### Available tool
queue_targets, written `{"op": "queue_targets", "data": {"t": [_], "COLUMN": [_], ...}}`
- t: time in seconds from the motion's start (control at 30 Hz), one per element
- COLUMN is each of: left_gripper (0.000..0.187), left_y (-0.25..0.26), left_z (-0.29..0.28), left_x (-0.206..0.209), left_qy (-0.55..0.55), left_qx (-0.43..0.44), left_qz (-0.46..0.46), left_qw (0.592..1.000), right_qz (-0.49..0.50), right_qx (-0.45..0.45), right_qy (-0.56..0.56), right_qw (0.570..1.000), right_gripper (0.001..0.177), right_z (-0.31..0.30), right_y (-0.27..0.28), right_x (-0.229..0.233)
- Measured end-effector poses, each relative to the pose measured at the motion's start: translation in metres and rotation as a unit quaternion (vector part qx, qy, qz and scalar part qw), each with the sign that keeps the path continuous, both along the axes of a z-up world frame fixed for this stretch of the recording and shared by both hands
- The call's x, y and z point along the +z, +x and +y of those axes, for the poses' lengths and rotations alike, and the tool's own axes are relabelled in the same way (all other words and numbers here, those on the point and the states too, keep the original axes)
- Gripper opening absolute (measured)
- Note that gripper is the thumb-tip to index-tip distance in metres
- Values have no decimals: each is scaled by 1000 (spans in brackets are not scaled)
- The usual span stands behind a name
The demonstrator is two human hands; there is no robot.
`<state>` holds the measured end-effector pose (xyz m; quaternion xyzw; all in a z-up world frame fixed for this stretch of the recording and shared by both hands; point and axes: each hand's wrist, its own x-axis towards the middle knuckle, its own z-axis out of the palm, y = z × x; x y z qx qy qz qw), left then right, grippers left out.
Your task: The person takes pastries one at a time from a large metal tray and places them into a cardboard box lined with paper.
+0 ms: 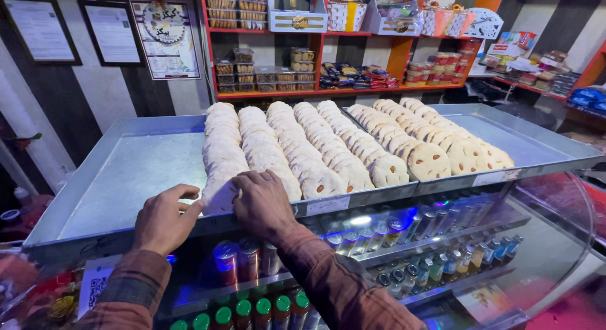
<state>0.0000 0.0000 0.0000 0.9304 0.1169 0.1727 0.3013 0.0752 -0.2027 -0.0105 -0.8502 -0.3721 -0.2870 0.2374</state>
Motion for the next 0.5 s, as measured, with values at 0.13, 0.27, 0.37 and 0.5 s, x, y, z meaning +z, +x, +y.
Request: {"op": "queue_targets", "data": {"t": [0.13,0.27,0.37,0.5], "left_gripper": [23,32,34,35], "left_y": [-10,-15,-16,-10], "left_z": [-8,-16,-21,-21], "left_x": [12,26,30,26], "left_qy": [-5,-10,-5,3], "left_qx": [-17,-13,1,17], "left_qz": [-5,33,49,53], "left_qw": [1000,999,999,998], "right_qz": [30,50,60,71], "right_qx": [-14,-20,-31,-42], "right_qy": [4,-21,-35,-47], "right_qw": [999,998,997,996], "right_gripper": [43,43,41,41], "right_z": [-2,-5,-5,-8], "right_y": [0,0,2,2], "right_x": [1,7,9,13]}}
